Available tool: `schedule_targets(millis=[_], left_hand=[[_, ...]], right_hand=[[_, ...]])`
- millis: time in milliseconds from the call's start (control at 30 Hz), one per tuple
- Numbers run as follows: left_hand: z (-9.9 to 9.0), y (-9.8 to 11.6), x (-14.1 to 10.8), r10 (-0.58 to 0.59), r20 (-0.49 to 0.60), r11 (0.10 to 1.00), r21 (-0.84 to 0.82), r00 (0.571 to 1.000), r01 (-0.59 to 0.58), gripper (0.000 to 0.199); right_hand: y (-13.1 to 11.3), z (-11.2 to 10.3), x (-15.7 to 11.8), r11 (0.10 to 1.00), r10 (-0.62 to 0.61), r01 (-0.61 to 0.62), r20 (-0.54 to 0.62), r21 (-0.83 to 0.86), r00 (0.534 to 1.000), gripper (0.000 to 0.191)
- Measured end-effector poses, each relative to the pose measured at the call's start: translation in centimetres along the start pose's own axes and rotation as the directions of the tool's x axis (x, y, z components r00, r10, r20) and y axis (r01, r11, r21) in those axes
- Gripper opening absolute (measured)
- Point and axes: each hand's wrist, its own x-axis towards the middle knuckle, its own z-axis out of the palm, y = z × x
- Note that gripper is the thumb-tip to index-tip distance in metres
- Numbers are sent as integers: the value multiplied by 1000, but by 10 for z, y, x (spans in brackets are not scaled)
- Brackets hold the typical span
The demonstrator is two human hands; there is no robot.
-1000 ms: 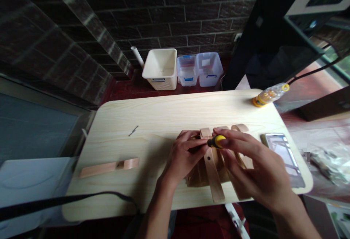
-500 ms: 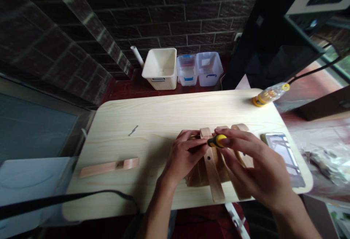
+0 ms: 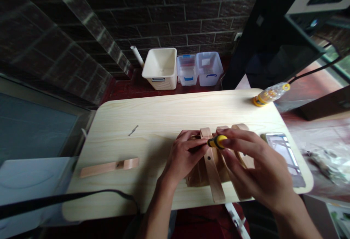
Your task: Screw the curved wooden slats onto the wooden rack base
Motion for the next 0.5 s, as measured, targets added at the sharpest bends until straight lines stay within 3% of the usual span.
schedule_targets(millis=[500], left_hand=[[0,-1,0,4,-2,1000,6,1000,-4,19]], right_hand=[[0,0,-1,1000,18,-18,2,20,1000,52]])
